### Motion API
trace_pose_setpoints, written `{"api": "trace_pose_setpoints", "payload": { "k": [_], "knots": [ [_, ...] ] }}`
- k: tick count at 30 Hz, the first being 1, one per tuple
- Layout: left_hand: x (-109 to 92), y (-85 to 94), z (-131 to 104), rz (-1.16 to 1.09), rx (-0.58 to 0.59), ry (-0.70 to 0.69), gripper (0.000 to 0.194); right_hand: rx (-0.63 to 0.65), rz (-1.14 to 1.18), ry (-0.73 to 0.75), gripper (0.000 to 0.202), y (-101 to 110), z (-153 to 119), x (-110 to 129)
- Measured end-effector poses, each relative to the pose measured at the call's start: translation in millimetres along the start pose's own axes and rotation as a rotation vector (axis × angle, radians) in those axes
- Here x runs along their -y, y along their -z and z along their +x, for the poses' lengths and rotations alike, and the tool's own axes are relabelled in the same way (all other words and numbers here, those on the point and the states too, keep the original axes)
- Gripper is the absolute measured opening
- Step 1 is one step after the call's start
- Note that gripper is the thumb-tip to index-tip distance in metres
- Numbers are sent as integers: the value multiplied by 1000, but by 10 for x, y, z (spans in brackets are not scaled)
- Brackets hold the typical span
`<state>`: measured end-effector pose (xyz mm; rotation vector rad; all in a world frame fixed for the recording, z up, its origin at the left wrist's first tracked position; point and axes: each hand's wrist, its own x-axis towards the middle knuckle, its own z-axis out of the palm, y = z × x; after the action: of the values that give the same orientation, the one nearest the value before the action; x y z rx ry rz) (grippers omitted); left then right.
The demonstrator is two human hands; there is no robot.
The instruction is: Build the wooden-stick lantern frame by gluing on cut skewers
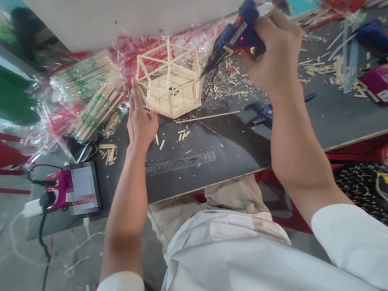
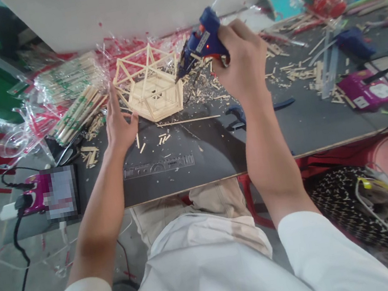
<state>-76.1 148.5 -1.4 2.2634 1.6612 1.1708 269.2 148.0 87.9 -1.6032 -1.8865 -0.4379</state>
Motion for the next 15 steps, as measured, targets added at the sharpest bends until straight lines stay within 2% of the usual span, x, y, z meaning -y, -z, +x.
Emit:
{"api": "trace_pose_setpoints", "payload": {
  "k": [4,10,13,15],
  "knots": [
    [-56,20,-13,31,-1,10,75,28,-25,-33,35,6,4,5],
    [-93,32,-4,42,20,58,75,59,54,-86,35,44,15,-22],
    [-100,42,-5,35,31,67,76,90,70,-173,35,-23,32,-130],
    [-107,44,-17,25,26,68,77,161,24,-203,36,-136,33,-272]
  ]
}}
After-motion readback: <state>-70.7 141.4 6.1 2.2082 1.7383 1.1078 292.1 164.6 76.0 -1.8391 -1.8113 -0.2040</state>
